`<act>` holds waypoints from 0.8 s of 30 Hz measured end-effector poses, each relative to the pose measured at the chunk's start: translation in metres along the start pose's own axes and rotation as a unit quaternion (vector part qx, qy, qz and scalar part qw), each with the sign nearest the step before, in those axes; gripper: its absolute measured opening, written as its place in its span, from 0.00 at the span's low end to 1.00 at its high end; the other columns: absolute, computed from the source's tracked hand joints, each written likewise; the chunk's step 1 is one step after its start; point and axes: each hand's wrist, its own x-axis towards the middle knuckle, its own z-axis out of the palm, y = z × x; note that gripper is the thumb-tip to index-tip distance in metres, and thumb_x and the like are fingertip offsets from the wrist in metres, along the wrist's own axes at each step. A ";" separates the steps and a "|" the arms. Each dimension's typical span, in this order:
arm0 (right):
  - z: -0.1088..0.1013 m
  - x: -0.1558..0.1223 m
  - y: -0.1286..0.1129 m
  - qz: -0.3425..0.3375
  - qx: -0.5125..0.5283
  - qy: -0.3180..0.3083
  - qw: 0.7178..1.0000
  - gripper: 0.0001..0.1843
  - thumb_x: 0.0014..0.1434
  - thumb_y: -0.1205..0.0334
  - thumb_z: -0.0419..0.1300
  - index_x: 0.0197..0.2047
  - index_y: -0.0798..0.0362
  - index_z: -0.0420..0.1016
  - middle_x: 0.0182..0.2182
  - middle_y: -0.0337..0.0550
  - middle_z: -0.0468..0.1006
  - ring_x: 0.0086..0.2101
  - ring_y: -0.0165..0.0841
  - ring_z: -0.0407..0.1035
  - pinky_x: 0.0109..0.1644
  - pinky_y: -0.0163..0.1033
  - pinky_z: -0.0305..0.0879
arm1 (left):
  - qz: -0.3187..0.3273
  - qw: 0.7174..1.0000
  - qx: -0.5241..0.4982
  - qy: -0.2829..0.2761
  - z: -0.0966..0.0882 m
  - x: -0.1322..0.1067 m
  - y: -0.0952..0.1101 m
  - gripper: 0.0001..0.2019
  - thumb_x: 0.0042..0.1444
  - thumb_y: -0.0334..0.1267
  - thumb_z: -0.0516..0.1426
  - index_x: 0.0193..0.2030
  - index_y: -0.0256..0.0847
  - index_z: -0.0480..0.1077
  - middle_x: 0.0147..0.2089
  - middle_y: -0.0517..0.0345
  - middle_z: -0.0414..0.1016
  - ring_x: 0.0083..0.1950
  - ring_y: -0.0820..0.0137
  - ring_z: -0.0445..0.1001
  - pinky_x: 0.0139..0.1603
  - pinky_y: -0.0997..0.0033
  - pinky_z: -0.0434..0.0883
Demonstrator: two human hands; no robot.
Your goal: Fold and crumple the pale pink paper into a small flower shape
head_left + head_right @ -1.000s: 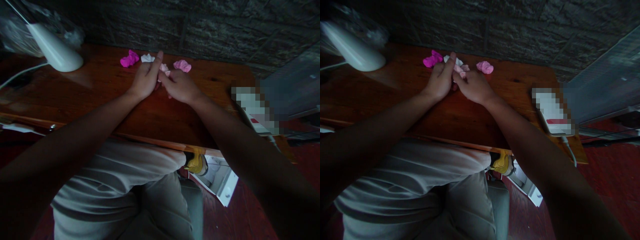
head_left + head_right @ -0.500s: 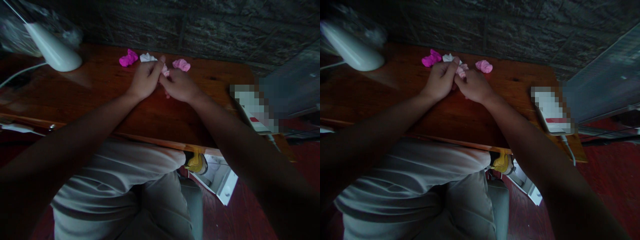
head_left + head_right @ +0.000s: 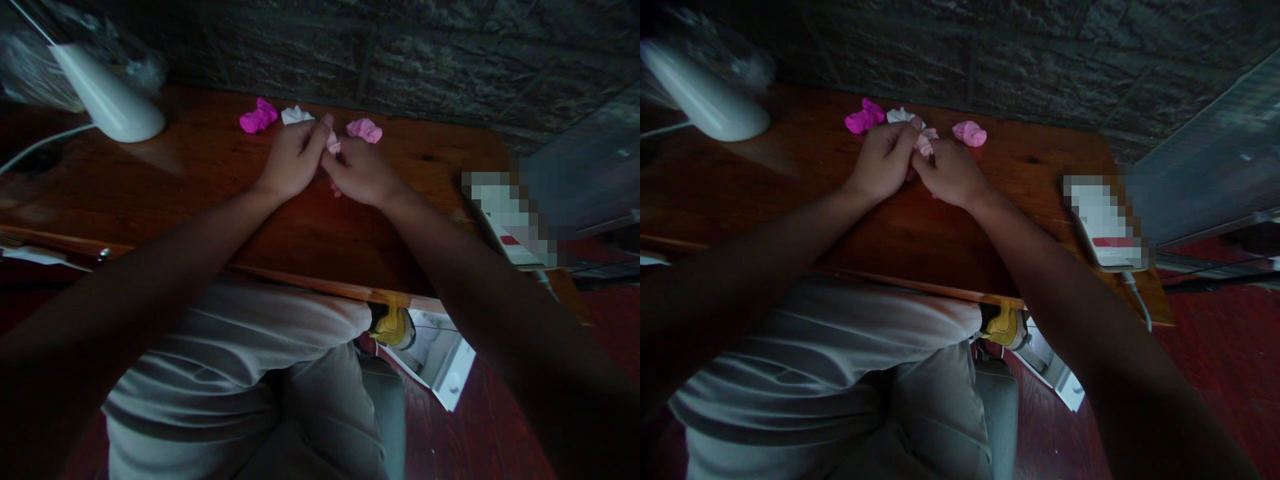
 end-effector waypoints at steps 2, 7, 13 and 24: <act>0.000 0.000 0.000 0.003 -0.001 -0.005 1.000 0.21 0.74 0.55 0.54 0.28 0.51 0.70 0.17 0.35 0.71 0.24 0.31 0.73 0.35 0.35 0.66 | 0.003 1.000 -0.001 0.000 0.000 0.000 0.000 0.27 0.69 0.56 0.52 0.19 0.47 0.61 0.18 0.62 0.61 0.29 0.70 0.60 0.35 0.63 0.57; 0.001 0.001 0.001 0.009 -0.005 -0.001 1.000 0.20 0.74 0.56 0.54 0.29 0.51 0.70 0.18 0.36 0.72 0.24 0.30 0.74 0.35 0.34 0.66 | 0.002 1.000 0.010 -0.012 -0.002 0.000 0.000 0.26 0.68 0.57 0.52 0.20 0.48 0.62 0.18 0.61 0.61 0.29 0.70 0.61 0.34 0.62 0.57; -0.001 0.000 -0.004 0.016 -0.041 -0.014 0.999 0.20 0.75 0.56 0.52 0.31 0.52 0.71 0.19 0.37 0.74 0.26 0.31 0.76 0.36 0.33 0.67 | 0.001 1.000 0.020 -0.004 -0.001 0.001 -0.001 0.22 0.64 0.50 0.49 0.18 0.51 0.60 0.17 0.60 0.60 0.25 0.67 0.61 0.32 0.60 0.56; -0.002 -0.001 -0.003 0.009 -0.052 -0.021 0.998 0.21 0.75 0.53 0.52 0.31 0.52 0.71 0.20 0.39 0.76 0.30 0.34 0.78 0.39 0.35 0.68 | 0.012 1.000 0.011 -0.002 0.000 0.003 -0.003 0.25 0.67 0.43 0.52 0.16 0.49 0.61 0.16 0.62 0.61 0.25 0.69 0.61 0.32 0.62 0.57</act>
